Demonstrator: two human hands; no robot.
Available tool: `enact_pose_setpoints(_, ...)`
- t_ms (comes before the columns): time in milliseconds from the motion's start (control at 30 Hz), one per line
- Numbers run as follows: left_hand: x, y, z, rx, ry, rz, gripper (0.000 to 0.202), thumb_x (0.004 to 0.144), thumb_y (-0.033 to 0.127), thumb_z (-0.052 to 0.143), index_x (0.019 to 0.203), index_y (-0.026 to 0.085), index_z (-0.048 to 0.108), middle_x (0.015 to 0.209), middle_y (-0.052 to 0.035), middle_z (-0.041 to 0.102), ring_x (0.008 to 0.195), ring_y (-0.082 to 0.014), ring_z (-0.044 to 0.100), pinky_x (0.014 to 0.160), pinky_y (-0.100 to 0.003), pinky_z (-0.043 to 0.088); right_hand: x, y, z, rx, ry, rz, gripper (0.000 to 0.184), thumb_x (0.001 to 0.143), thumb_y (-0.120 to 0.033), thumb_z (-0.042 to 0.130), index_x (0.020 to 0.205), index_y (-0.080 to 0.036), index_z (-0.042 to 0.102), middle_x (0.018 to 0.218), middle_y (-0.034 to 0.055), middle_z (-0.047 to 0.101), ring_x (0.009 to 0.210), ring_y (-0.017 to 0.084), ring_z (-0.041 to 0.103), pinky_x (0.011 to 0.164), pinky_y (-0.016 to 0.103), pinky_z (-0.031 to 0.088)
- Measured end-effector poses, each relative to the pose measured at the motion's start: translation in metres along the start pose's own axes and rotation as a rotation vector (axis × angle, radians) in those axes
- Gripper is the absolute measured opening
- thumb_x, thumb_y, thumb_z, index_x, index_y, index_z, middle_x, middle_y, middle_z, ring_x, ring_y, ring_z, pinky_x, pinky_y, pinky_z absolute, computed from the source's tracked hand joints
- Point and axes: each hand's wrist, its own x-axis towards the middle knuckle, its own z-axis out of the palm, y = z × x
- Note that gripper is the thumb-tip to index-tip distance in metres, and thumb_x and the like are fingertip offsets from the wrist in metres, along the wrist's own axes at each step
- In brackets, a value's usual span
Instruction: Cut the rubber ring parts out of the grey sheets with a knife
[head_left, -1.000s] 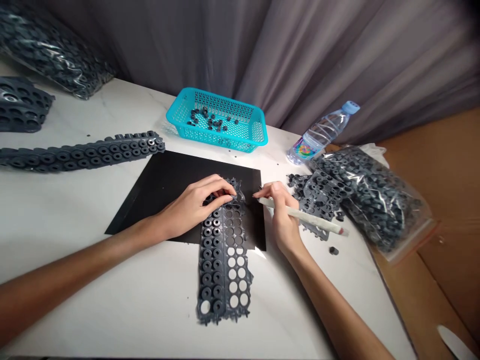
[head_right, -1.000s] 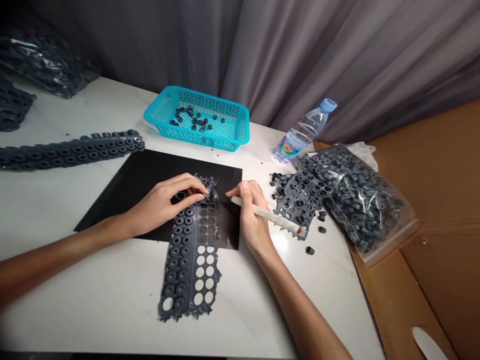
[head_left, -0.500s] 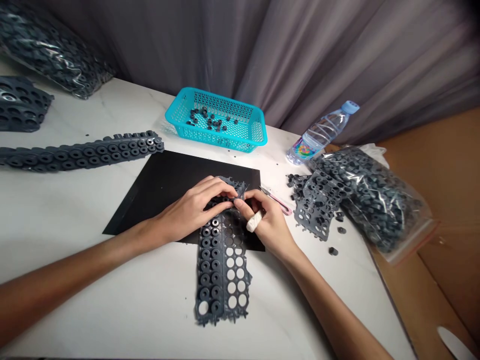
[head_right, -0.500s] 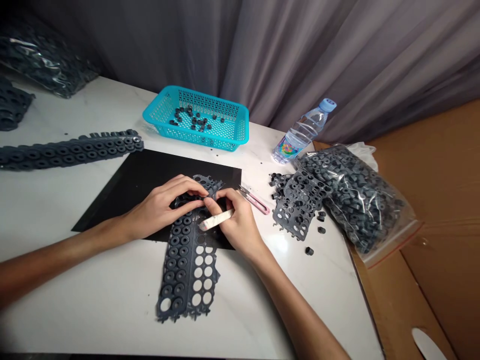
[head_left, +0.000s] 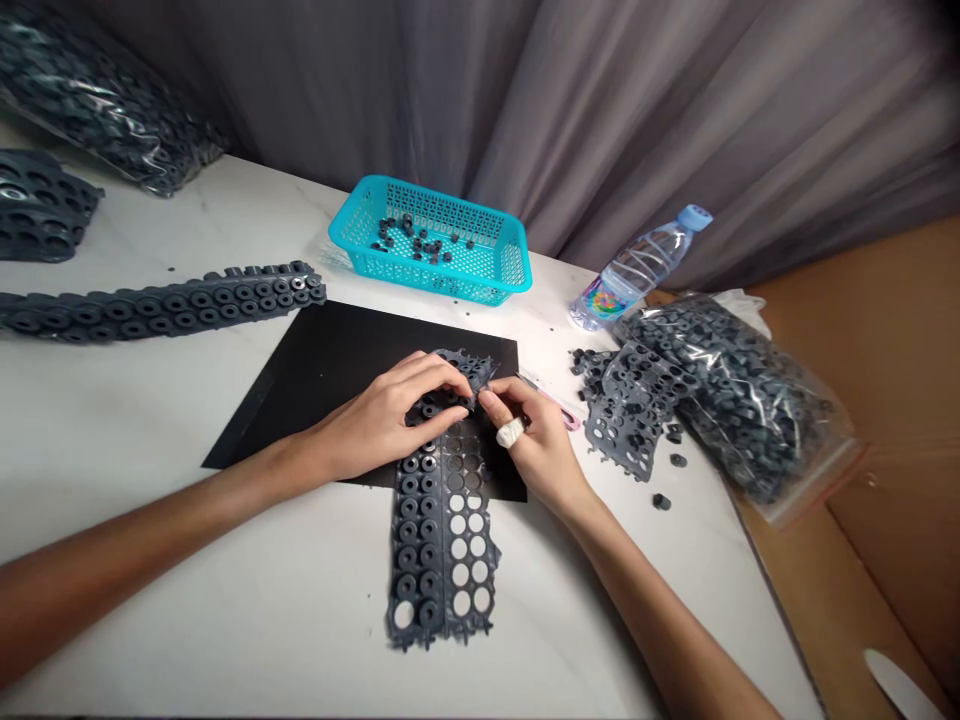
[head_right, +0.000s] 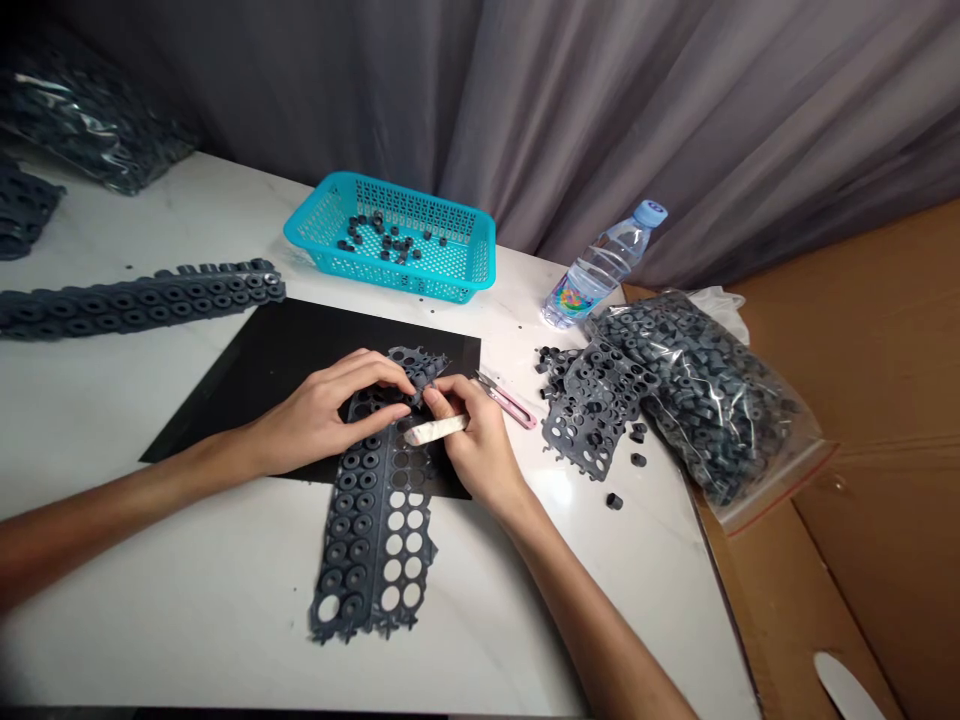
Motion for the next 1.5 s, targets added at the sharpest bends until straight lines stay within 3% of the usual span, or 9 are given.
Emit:
enact_pose_setpoints(100, -0.001, 0.002, 0.000, 0.013, -0.012, -0.026, 0.018, 0.102, 0.029, 0.071, 0.117, 0.022, 0.065, 0.115, -0.0036, 0.071, 0.120, -0.0221, 0.063, 0.110, -0.037, 0.050, 0.000, 0.001, -0.001, 0.022, -0.001, 0.003, 0.023, 0.101, -0.042, 0.068, 0.095, -0.020, 0.071, 0.081, 0.0008, 0.064, 0.074, 0.018, 0.056, 0.070, 0.031, 0.042)
enact_pose_setpoints(367, 0.000, 0.002, 0.000, -0.078, 0.011, -0.096, 0.010, 0.105, 0.023, 0.065, 0.115, 0.021, 0.066, 0.110, -0.0023, 0.068, 0.106, -0.0171, 0.066, 0.099, -0.030, 0.052, -0.002, -0.005, 0.001, 0.031, 0.001, -0.003, 0.025, 0.102, -0.042, 0.069, 0.093, -0.020, 0.074, 0.079, 0.0012, 0.065, 0.078, 0.019, 0.060, 0.075, 0.031, 0.047)
enact_pose_setpoints(633, 0.002, 0.000, -0.003, -0.255, -0.027, -0.143, 0.015, 0.106, 0.030, 0.065, 0.119, 0.022, 0.068, 0.114, -0.0022, 0.070, 0.104, -0.0154, 0.069, 0.096, -0.028, 0.055, -0.005, -0.008, 0.000, 0.034, 0.011, 0.006, 0.022, 0.104, -0.038, 0.067, 0.096, -0.019, 0.074, 0.090, 0.0037, 0.072, 0.078, 0.018, 0.060, 0.070, 0.030, 0.045)
enact_pose_setpoints(967, 0.002, 0.000, -0.003, -0.216, -0.052, -0.102, 0.013, 0.108, 0.026, 0.060, 0.118, 0.022, 0.067, 0.115, -0.0034, 0.070, 0.107, -0.0172, 0.069, 0.099, -0.030, 0.054, -0.008, -0.008, -0.001, -0.079, 0.023, -0.063, 0.021, 0.108, -0.037, 0.061, 0.096, -0.020, 0.069, 0.089, 0.0029, 0.068, 0.080, 0.019, 0.058, 0.073, 0.032, 0.043)
enact_pose_setpoints(1133, 0.002, 0.002, -0.004, -0.109, -0.059, -0.022, 0.015, 0.110, 0.025, 0.056, 0.121, 0.024, 0.066, 0.120, -0.0055, 0.067, 0.119, -0.0203, 0.065, 0.108, -0.034, 0.050, -0.007, 0.001, 0.000, -0.102, 0.037, -0.115, 0.018, 0.111, -0.033, 0.055, 0.100, -0.021, 0.061, 0.093, 0.0023, 0.063, 0.084, 0.019, 0.056, 0.077, 0.032, 0.042)
enact_pose_setpoints(1300, 0.000, -0.008, -0.006, 0.008, 0.101, -0.238, 0.034, 0.105, 0.039, 0.064, 0.135, 0.024, 0.060, 0.130, -0.0076, 0.063, 0.124, -0.0241, 0.062, 0.112, -0.042, 0.050, -0.006, 0.006, -0.002, -0.087, 0.048, -0.094, 0.019, 0.112, -0.036, 0.052, 0.099, -0.023, 0.056, 0.088, -0.0002, 0.055, 0.079, 0.019, 0.051, 0.073, 0.032, 0.039)
enact_pose_setpoints(1400, 0.000, -0.015, -0.004, -0.043, 0.034, -0.344, 0.051, 0.100, 0.052, 0.069, 0.142, 0.026, 0.056, 0.126, -0.0072, 0.065, 0.123, -0.0260, 0.063, 0.112, -0.048, 0.050, -0.004, 0.006, -0.004, -0.094, 0.034, -0.084, 0.018, 0.111, -0.036, 0.053, 0.099, -0.023, 0.055, 0.092, 0.0013, 0.056, 0.086, 0.020, 0.053, 0.076, 0.033, 0.039)
enact_pose_setpoints(1500, 0.000, -0.014, -0.002, -0.189, -0.053, -0.337, 0.052, 0.098, 0.047, 0.073, 0.143, 0.028, 0.054, 0.121, -0.0047, 0.069, 0.117, -0.0233, 0.067, 0.107, -0.044, 0.054, -0.001, 0.008, -0.004, -0.103, 0.022, -0.081, 0.017, 0.111, -0.036, 0.053, 0.100, -0.023, 0.056, 0.095, 0.0026, 0.058, 0.089, 0.021, 0.055, 0.078, 0.034, 0.040)
